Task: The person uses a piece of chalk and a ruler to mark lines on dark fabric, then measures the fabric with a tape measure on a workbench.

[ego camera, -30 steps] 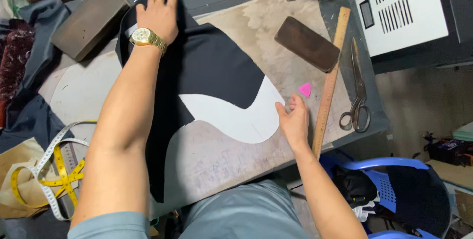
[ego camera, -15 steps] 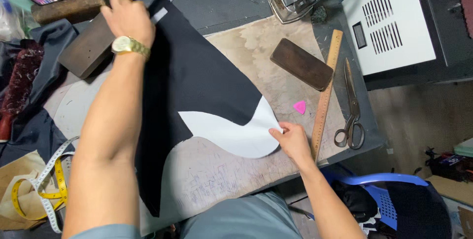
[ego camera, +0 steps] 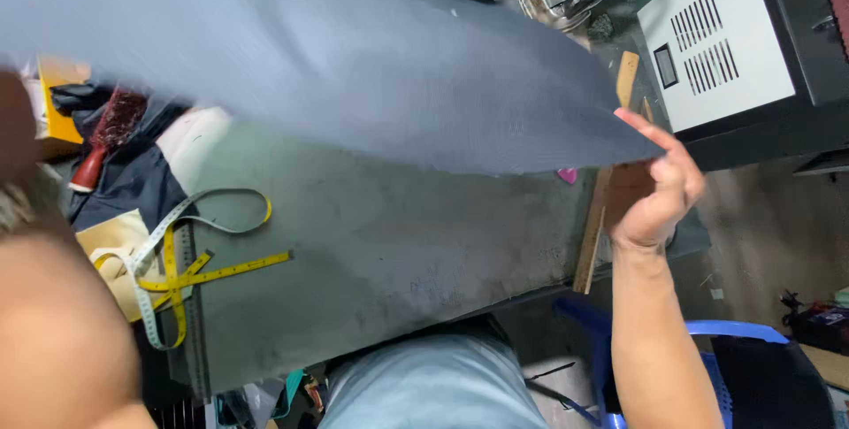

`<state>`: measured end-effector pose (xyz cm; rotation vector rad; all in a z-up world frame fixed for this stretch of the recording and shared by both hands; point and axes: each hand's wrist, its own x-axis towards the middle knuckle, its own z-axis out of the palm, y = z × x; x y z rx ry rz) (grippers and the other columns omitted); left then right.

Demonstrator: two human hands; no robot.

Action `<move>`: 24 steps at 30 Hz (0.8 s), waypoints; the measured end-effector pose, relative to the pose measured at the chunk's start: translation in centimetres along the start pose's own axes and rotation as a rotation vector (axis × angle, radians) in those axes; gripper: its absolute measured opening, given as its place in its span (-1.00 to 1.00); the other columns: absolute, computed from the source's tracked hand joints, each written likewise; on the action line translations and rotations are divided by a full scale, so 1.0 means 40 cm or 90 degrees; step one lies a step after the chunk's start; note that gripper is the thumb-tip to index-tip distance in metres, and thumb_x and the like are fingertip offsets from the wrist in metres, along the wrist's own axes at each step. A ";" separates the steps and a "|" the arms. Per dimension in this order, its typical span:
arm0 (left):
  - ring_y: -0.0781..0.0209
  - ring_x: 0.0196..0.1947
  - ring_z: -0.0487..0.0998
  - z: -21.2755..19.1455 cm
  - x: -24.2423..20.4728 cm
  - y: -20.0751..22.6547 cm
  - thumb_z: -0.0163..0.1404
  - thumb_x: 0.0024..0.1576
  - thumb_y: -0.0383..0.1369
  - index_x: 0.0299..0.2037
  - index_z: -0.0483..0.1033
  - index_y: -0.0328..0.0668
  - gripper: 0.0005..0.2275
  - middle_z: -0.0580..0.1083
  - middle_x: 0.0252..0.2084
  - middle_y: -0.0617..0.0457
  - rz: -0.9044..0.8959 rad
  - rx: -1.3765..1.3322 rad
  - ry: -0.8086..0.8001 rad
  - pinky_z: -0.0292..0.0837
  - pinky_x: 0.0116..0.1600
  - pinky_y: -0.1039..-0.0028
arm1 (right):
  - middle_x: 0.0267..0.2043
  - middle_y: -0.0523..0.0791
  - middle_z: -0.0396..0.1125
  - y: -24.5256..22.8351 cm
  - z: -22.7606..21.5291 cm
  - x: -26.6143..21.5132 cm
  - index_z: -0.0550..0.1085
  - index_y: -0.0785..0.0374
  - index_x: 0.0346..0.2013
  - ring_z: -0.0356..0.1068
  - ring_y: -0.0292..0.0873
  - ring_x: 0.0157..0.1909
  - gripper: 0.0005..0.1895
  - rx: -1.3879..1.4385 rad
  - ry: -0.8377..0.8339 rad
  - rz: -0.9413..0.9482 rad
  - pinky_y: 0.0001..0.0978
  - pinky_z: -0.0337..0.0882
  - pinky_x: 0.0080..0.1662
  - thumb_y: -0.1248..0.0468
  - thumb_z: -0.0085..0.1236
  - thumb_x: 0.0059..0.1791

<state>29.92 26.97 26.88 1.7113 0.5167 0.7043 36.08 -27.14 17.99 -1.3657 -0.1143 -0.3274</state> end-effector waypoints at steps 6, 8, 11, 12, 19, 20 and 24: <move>0.51 -0.21 0.43 -0.146 -0.362 -0.331 0.11 0.15 -0.46 0.02 0.58 -0.07 -0.77 0.52 -0.13 0.25 -0.081 0.038 -0.006 0.37 -0.02 0.65 | -0.12 0.00 0.54 0.201 -0.083 -0.133 0.53 0.31 -0.21 0.55 -0.28 -0.10 -0.86 -0.168 0.118 0.137 -0.54 0.53 0.03 0.47 0.25 -0.06; 0.51 -0.27 0.44 -0.162 -0.481 -0.488 0.15 0.12 -0.50 0.03 0.60 -0.12 -0.74 0.50 -0.24 0.20 -0.151 0.027 0.009 0.42 -0.08 0.66 | -0.11 -0.01 0.52 0.298 -0.133 -0.215 0.52 0.32 -0.13 0.48 -0.32 -0.11 -0.77 -0.228 0.107 0.155 -0.58 0.49 -0.02 0.48 0.27 -0.06; 0.48 -0.32 0.46 -0.170 -0.618 -0.639 0.16 0.10 -0.57 0.05 0.61 -0.20 -0.71 0.50 -0.34 0.14 -0.272 0.012 0.019 0.47 -0.14 0.63 | -0.03 0.16 0.43 0.439 -0.202 -0.327 0.39 0.47 0.12 0.39 -0.10 0.02 -0.47 -0.333 0.091 0.198 -0.31 0.42 0.07 0.51 0.35 -0.11; 0.44 -0.32 0.46 -0.170 -0.658 -0.678 0.13 0.11 -0.59 0.05 0.59 -0.24 -0.70 0.52 -0.32 0.13 -0.327 0.010 0.017 0.47 -0.14 0.60 | 0.04 0.34 0.36 0.486 -0.223 -0.363 0.27 0.62 0.29 0.36 0.17 0.17 -0.23 -0.378 0.082 0.227 0.01 0.37 0.20 0.51 0.42 -0.15; 0.31 -0.34 0.49 -0.252 -0.795 -0.702 0.09 0.12 -0.57 0.08 0.63 -0.17 -0.68 0.54 -0.34 0.01 -0.330 0.206 -0.010 0.44 -0.24 0.44 | 0.07 0.24 0.40 0.421 -0.285 -0.435 0.37 0.38 0.31 0.50 0.07 0.04 -0.18 -0.542 0.017 0.292 -0.23 0.47 0.03 0.43 0.49 -0.22; 0.12 -0.23 0.57 -0.260 -0.810 -0.668 0.08 0.16 -0.49 0.07 0.66 -0.04 -0.71 0.59 -0.26 0.00 -0.230 0.428 -0.061 0.49 -0.16 0.29 | 0.11 0.22 0.37 0.378 -0.266 -0.445 0.40 0.32 0.31 0.52 0.07 -0.05 -0.23 -0.643 -0.020 0.271 -0.18 0.48 -0.01 0.41 0.44 -0.20; 0.19 -0.06 0.60 -0.216 -0.815 -0.651 0.18 0.15 -0.27 0.09 0.67 0.33 -0.71 0.55 0.01 0.20 0.143 0.898 -0.059 0.56 -0.09 0.39 | 0.23 0.19 0.30 0.273 -0.167 -0.490 0.50 0.31 0.15 0.31 0.22 0.28 -0.54 -0.863 -0.116 -0.067 0.05 0.22 0.27 0.27 0.36 -0.03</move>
